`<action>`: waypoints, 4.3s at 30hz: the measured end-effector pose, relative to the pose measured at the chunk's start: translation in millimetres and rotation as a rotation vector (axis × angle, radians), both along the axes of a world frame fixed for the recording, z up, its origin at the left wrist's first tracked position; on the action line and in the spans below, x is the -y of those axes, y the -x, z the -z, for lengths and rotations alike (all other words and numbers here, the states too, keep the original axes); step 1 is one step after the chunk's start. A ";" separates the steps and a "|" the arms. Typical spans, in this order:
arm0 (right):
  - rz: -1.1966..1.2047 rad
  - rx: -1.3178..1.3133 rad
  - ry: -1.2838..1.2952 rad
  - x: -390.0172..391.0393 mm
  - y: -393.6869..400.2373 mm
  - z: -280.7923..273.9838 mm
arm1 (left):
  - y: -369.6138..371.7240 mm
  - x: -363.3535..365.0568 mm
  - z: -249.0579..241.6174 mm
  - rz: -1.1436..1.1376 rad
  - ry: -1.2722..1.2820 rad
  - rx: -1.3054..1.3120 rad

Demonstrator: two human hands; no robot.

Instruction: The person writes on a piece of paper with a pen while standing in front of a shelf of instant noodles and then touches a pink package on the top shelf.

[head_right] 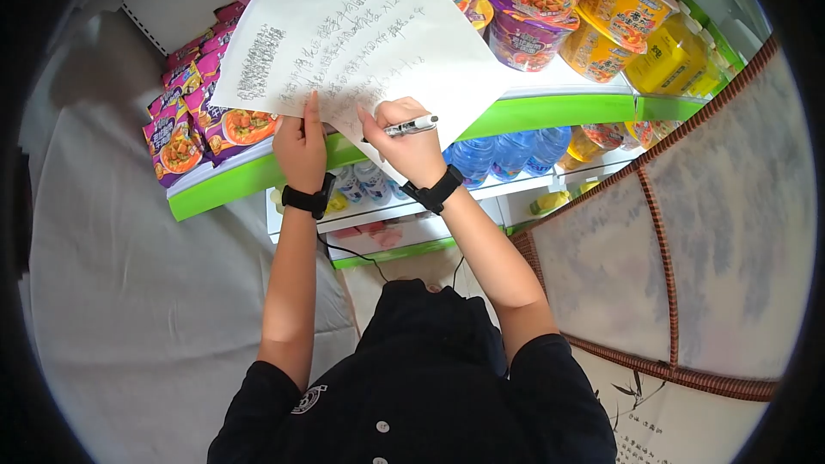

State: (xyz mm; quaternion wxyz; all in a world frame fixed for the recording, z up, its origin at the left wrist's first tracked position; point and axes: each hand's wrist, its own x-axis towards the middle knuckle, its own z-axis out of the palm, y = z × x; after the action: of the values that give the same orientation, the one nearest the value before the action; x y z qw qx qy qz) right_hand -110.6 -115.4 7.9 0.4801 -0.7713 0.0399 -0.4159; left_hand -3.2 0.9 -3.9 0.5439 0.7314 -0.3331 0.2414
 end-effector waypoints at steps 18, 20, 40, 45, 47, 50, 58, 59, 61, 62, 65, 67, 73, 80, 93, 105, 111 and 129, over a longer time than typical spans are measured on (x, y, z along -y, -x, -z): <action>0.147 0.200 0.198 3.6 -10.0 11.7 | 2.1 1.6 -0.5 0.005 0.009 0.019; 0.142 0.203 0.207 2.9 -8.8 10.4 | 1.8 2.4 0.2 -0.003 0.021 0.040; 0.069 0.155 0.137 4.8 -3.1 11.5 | -2.7 3.1 4.9 0.051 0.036 0.007; 0.062 0.152 0.140 4.9 -0.8 10.4 | -4.9 2.0 5.5 0.023 0.005 0.050; 0.055 0.142 0.148 6.1 0.8 10.2 | -3.7 1.7 4.7 0.035 0.004 0.018; 0.076 0.161 0.094 4.7 -1.0 11.7 | 0.6 0.3 1.4 0.048 -0.015 -0.053; 0.091 0.140 0.160 6.4 1.1 10.0 | 4.8 -0.2 -2.4 0.036 -0.037 -0.148; 0.092 0.147 0.184 6.9 0.9 10.9 | 3.8 -0.2 -1.2 0.033 -0.038 -0.121; 0.084 0.157 0.219 7.1 0.4 12.0 | 2.1 -0.1 0.8 0.030 -0.041 -0.094; 0.077 0.168 0.252 7.1 0.2 12.2 | 1.3 -0.2 1.5 0.028 -0.041 -0.090; 0.120 0.128 0.032 3.9 -0.3 11.6 | 1.7 -0.4 0.6 0.023 -0.051 -0.077; 0.104 0.105 0.056 5.2 2.1 7.5 | 2.4 -1.2 -0.1 0.013 -0.058 -0.069; 0.121 0.180 0.127 13.0 -1.8 11.1 | 3.0 0.3 -0.7 0.003 -0.037 -0.015; 0.149 0.185 0.242 16.1 -4.6 13.2 | 4.2 0.6 -2.9 0.006 -0.041 0.002; 0.135 0.249 0.166 20.5 -6.3 17.5 | 4.4 0.2 -2.9 -0.001 -0.050 0.037; 0.141 0.175 0.172 17.3 -3.9 13.3 | 6.1 0.9 -5.8 0.006 -0.040 0.069; 0.188 0.285 0.043 12.7 -2.7 13.9 | 3.5 -2.4 -4.0 0.028 -0.083 0.107; 0.213 0.152 0.173 18.4 4.1 7.5 | -0.6 0.6 -1.5 0.015 -0.054 0.201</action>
State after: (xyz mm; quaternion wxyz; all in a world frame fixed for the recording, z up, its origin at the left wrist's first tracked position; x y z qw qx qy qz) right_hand -114.8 -133.7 0.4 0.3668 -0.7675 0.0488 -0.5235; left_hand -2.6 0.2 -2.4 0.4896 0.7152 -0.3980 0.3004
